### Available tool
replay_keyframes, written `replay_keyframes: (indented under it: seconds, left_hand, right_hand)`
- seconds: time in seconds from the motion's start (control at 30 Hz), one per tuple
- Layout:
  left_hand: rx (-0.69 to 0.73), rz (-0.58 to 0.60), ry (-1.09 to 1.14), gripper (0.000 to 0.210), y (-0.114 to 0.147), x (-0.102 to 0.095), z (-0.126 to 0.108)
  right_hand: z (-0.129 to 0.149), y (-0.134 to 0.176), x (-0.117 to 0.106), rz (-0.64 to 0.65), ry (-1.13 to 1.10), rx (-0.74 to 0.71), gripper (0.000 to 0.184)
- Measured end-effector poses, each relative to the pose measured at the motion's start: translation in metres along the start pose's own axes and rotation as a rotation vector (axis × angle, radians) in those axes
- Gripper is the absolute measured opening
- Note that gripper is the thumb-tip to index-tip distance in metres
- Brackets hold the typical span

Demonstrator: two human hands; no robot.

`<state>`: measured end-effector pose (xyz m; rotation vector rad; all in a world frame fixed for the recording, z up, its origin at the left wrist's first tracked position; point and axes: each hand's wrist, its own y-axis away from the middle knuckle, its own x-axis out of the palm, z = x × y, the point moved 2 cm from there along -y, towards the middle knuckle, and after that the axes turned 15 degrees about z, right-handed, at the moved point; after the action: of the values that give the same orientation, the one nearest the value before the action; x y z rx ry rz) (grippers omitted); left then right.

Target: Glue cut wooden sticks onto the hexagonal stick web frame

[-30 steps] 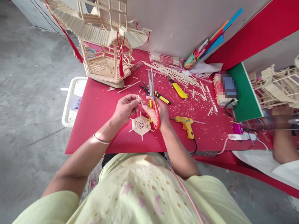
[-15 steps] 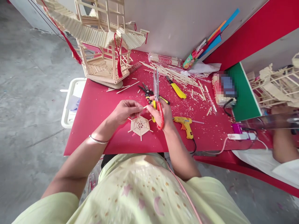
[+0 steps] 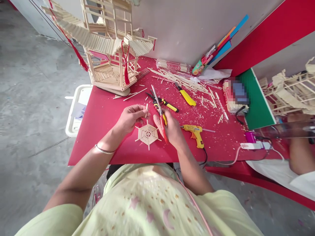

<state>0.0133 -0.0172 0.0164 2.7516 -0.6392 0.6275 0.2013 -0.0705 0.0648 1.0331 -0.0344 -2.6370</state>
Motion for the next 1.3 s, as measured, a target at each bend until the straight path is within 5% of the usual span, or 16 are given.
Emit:
replay_keyframes:
  seconds: [0.4, 1.3]
  left_hand:
    - [0.161, -0.093, -0.023, 0.039, -0.004, 0.001, 0.004]
    - [0.283, -0.234, -0.133, 0.032, 0.001, 0.009, 0.009]
  right_hand:
    - [0.001, 0.0, 0.021, -0.003, 0.353, -0.06, 0.053]
    - [0.006, -0.01, 0.027, 0.076, 0.432, 0.103, 0.032]
